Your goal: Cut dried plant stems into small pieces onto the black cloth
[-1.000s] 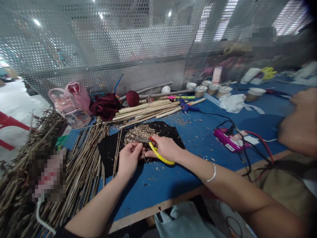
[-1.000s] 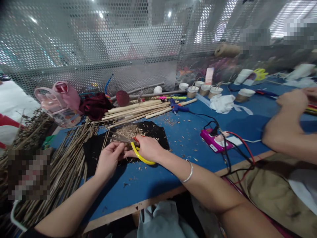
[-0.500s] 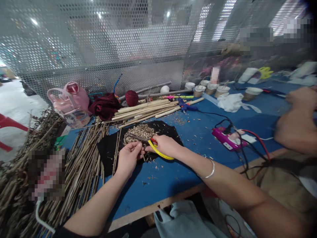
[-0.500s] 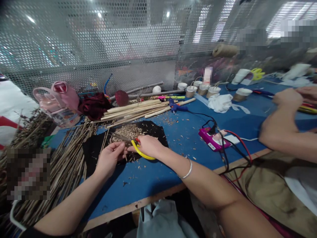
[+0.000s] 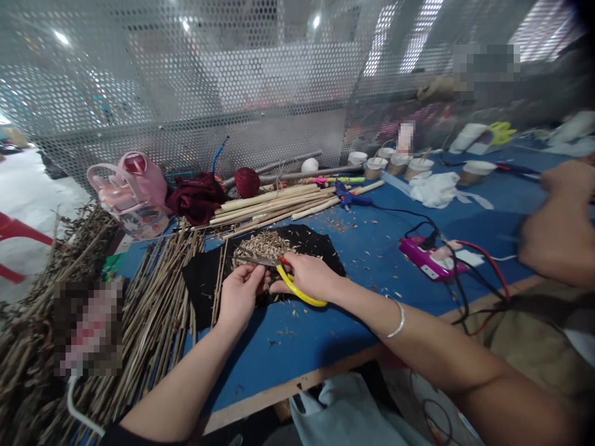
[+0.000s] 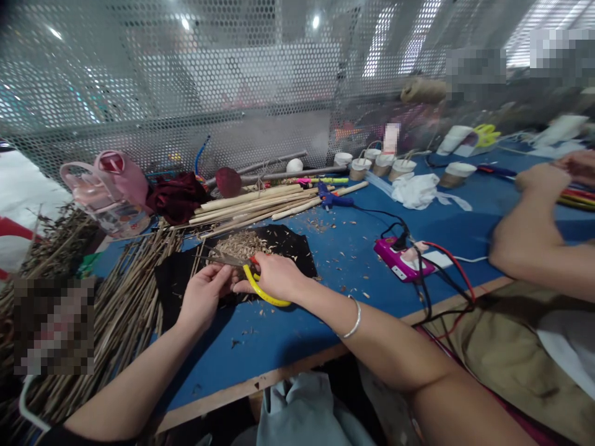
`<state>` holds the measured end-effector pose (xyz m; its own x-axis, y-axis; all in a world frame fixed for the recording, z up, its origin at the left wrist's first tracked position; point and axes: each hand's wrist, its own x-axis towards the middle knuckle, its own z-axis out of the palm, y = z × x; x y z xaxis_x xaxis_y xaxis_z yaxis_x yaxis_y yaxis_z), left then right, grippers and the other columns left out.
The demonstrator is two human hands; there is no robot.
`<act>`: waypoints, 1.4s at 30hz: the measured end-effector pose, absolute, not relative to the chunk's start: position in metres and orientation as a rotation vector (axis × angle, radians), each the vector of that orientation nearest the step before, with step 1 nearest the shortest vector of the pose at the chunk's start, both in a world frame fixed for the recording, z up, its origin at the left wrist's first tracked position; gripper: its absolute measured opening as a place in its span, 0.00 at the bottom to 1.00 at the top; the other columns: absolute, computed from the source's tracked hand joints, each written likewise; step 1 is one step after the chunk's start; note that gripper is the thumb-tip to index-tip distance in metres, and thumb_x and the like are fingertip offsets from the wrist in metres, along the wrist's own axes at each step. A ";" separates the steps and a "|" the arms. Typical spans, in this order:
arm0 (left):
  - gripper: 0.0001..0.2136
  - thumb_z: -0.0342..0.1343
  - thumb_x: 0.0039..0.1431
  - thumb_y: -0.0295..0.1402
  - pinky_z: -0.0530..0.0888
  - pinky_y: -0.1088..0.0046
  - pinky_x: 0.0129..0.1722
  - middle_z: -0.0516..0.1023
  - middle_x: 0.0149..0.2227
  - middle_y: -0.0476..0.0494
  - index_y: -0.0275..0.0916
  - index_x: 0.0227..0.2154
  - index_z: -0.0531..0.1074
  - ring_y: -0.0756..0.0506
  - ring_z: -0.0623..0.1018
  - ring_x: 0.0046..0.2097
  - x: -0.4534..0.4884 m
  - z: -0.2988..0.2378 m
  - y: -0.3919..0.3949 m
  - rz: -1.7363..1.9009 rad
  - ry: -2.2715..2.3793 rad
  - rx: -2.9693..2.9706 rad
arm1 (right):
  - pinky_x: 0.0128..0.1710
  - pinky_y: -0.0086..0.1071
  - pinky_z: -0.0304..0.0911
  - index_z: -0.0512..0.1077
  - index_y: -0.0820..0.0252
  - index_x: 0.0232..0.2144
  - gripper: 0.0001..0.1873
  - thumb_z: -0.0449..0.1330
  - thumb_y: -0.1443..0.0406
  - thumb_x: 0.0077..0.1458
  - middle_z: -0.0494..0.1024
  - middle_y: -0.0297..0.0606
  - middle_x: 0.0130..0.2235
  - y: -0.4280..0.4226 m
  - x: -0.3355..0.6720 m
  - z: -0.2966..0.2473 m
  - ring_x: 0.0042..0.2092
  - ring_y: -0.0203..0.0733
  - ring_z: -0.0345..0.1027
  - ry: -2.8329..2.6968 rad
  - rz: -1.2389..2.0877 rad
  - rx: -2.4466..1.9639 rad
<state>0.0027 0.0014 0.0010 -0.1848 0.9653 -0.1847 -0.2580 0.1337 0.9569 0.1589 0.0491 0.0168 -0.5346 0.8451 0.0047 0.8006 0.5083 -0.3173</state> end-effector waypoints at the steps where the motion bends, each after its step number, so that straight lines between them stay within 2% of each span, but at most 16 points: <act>1: 0.15 0.62 0.41 0.41 0.70 0.77 0.29 0.75 0.26 0.46 0.33 0.28 0.71 0.52 0.73 0.26 0.003 0.001 0.001 1.324 1.238 0.794 | 0.26 0.29 0.50 0.63 0.59 0.36 0.34 0.49 0.37 0.41 0.74 0.41 0.33 0.050 0.159 0.016 0.33 0.44 0.69 -2.573 0.416 -1.431; 7: 0.15 0.60 0.44 0.41 0.65 0.82 0.22 0.73 0.23 0.49 0.32 0.28 0.71 0.57 0.67 0.21 0.004 0.001 0.000 1.246 1.243 0.848 | 0.23 0.28 0.48 0.65 0.58 0.34 0.34 0.49 0.36 0.39 0.74 0.39 0.32 0.054 0.160 0.018 0.31 0.42 0.68 -2.528 0.482 -1.524; 17: 0.16 0.61 0.40 0.42 0.66 0.82 0.21 0.73 0.22 0.47 0.33 0.26 0.70 0.55 0.69 0.21 0.004 0.006 -0.002 1.194 1.292 0.790 | 0.23 0.28 0.48 0.67 0.57 0.30 0.33 0.47 0.36 0.41 0.74 0.39 0.29 0.062 0.160 0.012 0.30 0.42 0.68 -2.564 0.518 -1.634; 24: 0.17 0.59 0.43 0.43 0.66 0.82 0.18 0.74 0.26 0.47 0.35 0.31 0.68 0.53 0.72 0.24 0.003 0.007 -0.002 1.307 1.321 0.797 | 0.26 0.30 0.52 0.64 0.58 0.37 0.36 0.49 0.35 0.38 0.75 0.40 0.32 0.056 0.162 0.017 0.33 0.46 0.69 -2.602 0.416 -1.523; 29: 0.16 0.58 0.44 0.43 0.65 0.82 0.17 0.74 0.26 0.47 0.35 0.29 0.68 0.52 0.73 0.25 0.004 0.005 -0.002 1.321 1.319 0.869 | 0.29 0.31 0.54 0.61 0.59 0.43 0.37 0.52 0.38 0.40 0.74 0.42 0.37 0.050 0.162 0.024 0.36 0.48 0.69 -2.615 0.462 -1.423; 34: 0.17 0.59 0.43 0.44 0.65 0.82 0.16 0.75 0.26 0.46 0.34 0.28 0.69 0.52 0.73 0.24 0.005 0.006 -0.002 1.321 1.343 0.890 | 0.30 0.30 0.54 0.61 0.60 0.41 0.35 0.56 0.41 0.39 0.73 0.43 0.38 0.048 0.161 0.024 0.37 0.47 0.69 -2.601 0.540 -1.401; 42: 0.17 0.56 0.46 0.45 0.63 0.84 0.14 0.73 0.25 0.46 0.34 0.28 0.68 0.54 0.69 0.21 0.004 0.005 -0.003 1.278 1.306 0.906 | 0.28 0.29 0.52 0.63 0.60 0.39 0.33 0.52 0.39 0.42 0.74 0.40 0.33 0.047 0.157 0.019 0.34 0.44 0.69 -2.554 0.476 -1.419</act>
<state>0.0038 -0.0028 0.0049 -0.1654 0.9720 -0.1669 -0.1458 0.1433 0.9789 0.1567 0.0470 0.0191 -0.5277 0.8494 0.0023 0.7916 0.4928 -0.3614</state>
